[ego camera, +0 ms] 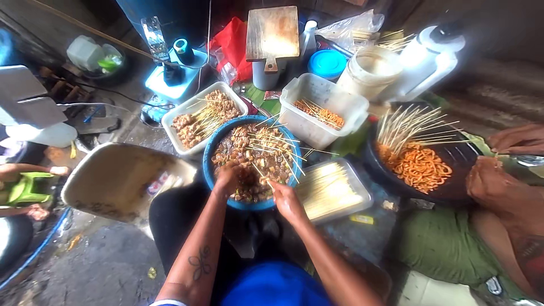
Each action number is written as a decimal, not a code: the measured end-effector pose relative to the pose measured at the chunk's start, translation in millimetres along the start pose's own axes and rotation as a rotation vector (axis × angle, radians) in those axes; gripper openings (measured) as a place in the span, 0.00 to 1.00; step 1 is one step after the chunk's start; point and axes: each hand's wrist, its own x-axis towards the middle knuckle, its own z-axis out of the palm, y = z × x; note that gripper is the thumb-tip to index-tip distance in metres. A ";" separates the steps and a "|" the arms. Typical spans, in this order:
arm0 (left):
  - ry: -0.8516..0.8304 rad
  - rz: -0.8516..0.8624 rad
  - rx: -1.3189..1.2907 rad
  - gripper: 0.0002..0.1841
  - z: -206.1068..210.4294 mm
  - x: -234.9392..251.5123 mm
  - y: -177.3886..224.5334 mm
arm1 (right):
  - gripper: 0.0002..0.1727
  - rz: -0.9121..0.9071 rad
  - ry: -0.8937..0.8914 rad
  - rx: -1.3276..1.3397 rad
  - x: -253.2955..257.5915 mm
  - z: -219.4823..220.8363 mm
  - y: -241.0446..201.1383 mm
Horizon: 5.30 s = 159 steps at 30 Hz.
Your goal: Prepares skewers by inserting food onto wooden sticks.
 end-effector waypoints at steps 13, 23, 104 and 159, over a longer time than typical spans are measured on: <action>0.106 0.116 0.111 0.12 1.2 -1.3 -4.4 | 0.21 -0.069 -0.013 -0.128 -5.3 2.3 -15.6; 0.075 0.286 0.505 0.09 -7.6 -1.1 -10.9 | 0.21 -0.077 -0.084 -0.176 2.2 10.0 -12.9; 0.147 0.108 -0.110 0.11 -10.7 0.1 11.0 | 0.22 -0.033 -0.061 -0.048 7.1 27.6 -34.3; -0.054 0.367 0.568 0.12 -14.8 35.0 40.7 | 0.20 -0.060 0.068 0.073 35.8 18.3 -33.2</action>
